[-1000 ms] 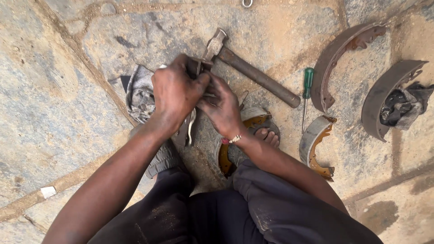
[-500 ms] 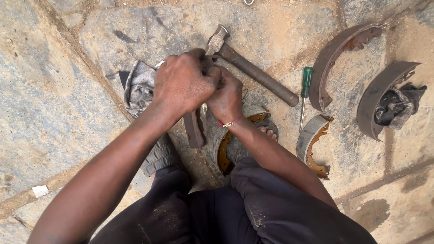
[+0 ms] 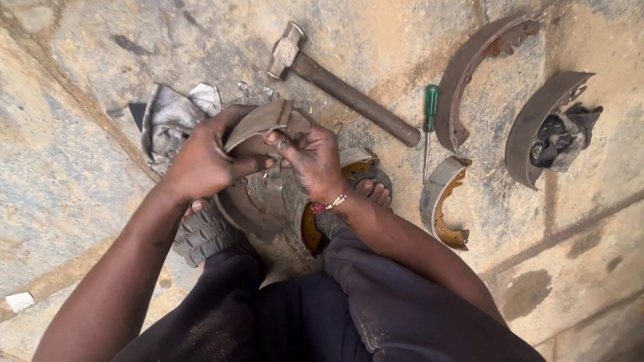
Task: The person sits on the ground and uses a hammer and screwdriver to remove and reattach brake shoe linings. They repeatedly tap the lining into place, pry it off, and reposition it on the curved metal backing.
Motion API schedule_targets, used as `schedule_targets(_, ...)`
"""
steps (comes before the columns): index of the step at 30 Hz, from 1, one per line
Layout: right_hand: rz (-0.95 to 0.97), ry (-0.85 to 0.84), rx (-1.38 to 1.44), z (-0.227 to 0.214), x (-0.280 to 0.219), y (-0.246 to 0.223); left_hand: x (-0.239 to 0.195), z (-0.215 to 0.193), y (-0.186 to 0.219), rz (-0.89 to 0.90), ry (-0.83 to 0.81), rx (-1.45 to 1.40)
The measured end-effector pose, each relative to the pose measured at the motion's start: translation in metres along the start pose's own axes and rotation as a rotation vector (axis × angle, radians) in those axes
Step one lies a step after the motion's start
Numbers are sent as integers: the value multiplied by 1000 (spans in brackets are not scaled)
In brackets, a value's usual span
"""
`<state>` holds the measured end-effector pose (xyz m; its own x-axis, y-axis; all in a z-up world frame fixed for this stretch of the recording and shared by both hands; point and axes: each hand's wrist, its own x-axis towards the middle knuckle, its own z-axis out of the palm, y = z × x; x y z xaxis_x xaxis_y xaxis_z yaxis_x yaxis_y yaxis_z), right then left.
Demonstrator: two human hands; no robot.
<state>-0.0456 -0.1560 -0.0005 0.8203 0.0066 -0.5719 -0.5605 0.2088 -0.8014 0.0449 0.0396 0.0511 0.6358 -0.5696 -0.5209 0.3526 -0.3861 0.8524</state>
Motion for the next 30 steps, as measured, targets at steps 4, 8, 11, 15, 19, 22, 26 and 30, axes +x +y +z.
schedule_targets(4, 171, -142, 207, 2, -9, -6, -16, 12, -23, -206, 46, -354)
schedule_targets(8, 71, -243, 82, -20, -25, -30, -28, 18, -32, -406, 133, -474)
schedule_targets(11, -10, -339, 65, -59, -59, -43, -34, 20, -43, -413, 205, -717)
schedule_targets(15, -141, 329, -425, -101, -82, -34, -44, 14, -56, -444, 277, -705)
schedule_targets(19, 404, 288, -878, -118, -62, -20, -39, 4, -54, -405, 314, -677)
schedule_targets(22, 229, 236, -946, -104, -56, -9, -50, -5, -51, -485, 397, -697)
schedule_targets(26, -29, 85, -708, -79, -41, -9, -65, -17, -47, -423, 420, -678)
schedule_targets(30, -17, -221, -748, -47, -3, -3, -78, -22, -43, -401, 472, -677)
